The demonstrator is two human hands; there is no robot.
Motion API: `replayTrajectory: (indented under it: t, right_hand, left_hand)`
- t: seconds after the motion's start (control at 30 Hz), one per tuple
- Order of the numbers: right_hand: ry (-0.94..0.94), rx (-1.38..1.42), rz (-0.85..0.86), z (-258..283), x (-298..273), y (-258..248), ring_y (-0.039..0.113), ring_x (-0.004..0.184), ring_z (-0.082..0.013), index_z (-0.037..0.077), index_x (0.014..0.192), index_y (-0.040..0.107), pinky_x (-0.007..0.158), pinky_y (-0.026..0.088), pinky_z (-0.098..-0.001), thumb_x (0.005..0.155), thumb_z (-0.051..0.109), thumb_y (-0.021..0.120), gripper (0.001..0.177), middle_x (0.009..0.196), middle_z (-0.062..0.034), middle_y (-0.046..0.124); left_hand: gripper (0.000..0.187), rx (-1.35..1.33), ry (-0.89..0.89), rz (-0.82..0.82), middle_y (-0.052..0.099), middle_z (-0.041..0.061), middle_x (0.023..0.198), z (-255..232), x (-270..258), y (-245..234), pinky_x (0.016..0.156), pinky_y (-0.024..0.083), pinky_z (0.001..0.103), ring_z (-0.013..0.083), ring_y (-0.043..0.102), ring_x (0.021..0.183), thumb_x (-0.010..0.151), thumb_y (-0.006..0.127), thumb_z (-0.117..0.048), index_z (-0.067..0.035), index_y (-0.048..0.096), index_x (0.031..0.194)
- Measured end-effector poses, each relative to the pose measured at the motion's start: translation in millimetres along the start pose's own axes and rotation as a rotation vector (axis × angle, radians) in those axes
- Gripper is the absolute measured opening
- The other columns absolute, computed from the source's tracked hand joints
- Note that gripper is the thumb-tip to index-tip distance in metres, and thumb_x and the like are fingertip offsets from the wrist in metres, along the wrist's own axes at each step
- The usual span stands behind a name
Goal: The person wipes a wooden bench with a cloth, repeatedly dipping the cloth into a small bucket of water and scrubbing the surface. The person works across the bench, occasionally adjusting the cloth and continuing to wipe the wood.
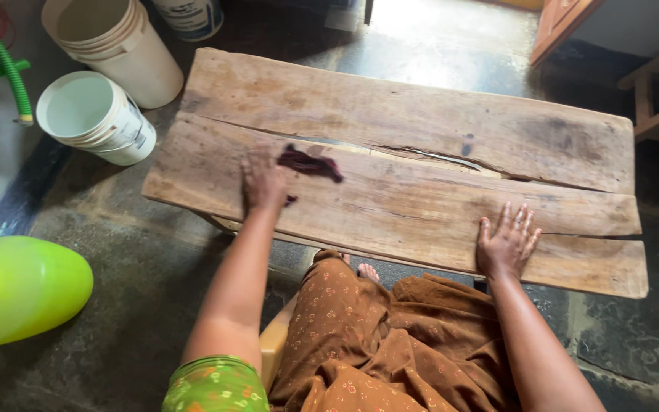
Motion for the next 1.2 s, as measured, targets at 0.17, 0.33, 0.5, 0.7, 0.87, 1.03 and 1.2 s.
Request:
replayTrajectory:
  t: [0.17,0.33,0.5,0.7,0.87,1.03,1.2]
  right_hand:
    - [-0.017,0.037,-0.04,1,1,-1,0.002,0.159,-0.0265,0.017,0.164,0.021,0.126,-0.004,-0.0495,0.103,0.058,0.027,0.074,0.172,-0.0131,0.009]
    - [-0.01,0.029,-0.033,1,-2,-1,0.003,0.159,-0.027,0.017,0.164,0.021,0.126,-0.004,-0.0496,0.104,0.057,0.029,0.073,0.173,-0.0128,0.009]
    - [-0.006,0.061,-0.039,5,-2,-7,0.004,0.159,-0.0266,0.017,0.164,0.022,0.126,-0.004,-0.0492,0.103,0.057,0.032,0.073,0.172,-0.0135,0.01]
    - [-0.023,0.1,-0.049,2,-3,-6,0.005,0.16,-0.0273,0.017,0.164,0.023,0.126,-0.003,-0.0506,0.102,0.057,0.034,0.075,0.172,-0.0147,0.012]
    - [-0.042,0.118,-0.087,-1,-1,-3,0.009,0.16,-0.0294,0.015,0.163,0.03,0.127,-0.002,-0.0519,0.102,0.055,0.04,0.074,0.172,-0.0168,0.016]
    - [-0.051,0.123,-0.101,-6,-2,0,0.009,0.16,-0.0301,0.014,0.163,0.031,0.127,-0.001,-0.0525,0.102,0.055,0.04,0.074,0.173,-0.0177,0.017]
    - [-0.06,0.12,-0.101,-3,0,0,0.009,0.16,-0.0308,0.013,0.163,0.031,0.126,-0.001,-0.0527,0.103,0.055,0.039,0.074,0.172,-0.0185,0.017]
  left_hand:
    - [0.062,0.098,-0.095,0.049,0.011,0.015,0.167,-25,-13,-20,0.122,0.005,0.054,0.0336,0.008,0.153,0.104,0.04,-0.034,-0.019,0.019,0.161]
    - [0.071,0.138,0.283,0.335,-0.001,0.016,0.17,-164,-47,28,0.124,-0.007,0.046,0.0307,-0.004,0.158,0.105,0.022,-0.048,-0.005,0.014,0.162]
    - [0.06,0.185,0.794,0.367,0.01,0.004,0.169,-248,-105,58,0.13,-0.001,0.049,0.0279,0.0,0.159,0.109,0.014,-0.045,-0.016,0.018,0.162]
    - [0.053,0.234,0.61,0.418,0.01,-0.002,0.173,-156,-51,80,0.129,-0.003,0.044,0.0192,0.005,0.161,0.11,0.019,-0.038,-0.025,0.025,0.161]
    - [0.064,0.289,0.169,-0.029,0.016,0.014,0.171,35,21,10,0.124,0.009,0.055,0.0332,0.013,0.157,0.103,0.036,-0.036,-0.015,0.028,0.162]
    - [0.059,0.115,-0.198,-0.104,0.013,0.009,0.173,111,15,-38,0.129,0.014,0.049,0.0306,0.016,0.159,0.107,0.035,-0.039,-0.019,0.027,0.162]
    - [0.063,0.226,0.193,-0.004,0.002,0.016,0.172,-16,-29,-18,0.128,0.002,0.048,0.031,0.003,0.16,0.111,0.025,-0.033,-0.004,0.007,0.164]
Point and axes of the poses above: each hand's wrist, its own x-axis towards the middle knuckle, its own y-axis out of the palm, z = x × y, the point moved 6 cm from there along x, towards the middle knuckle
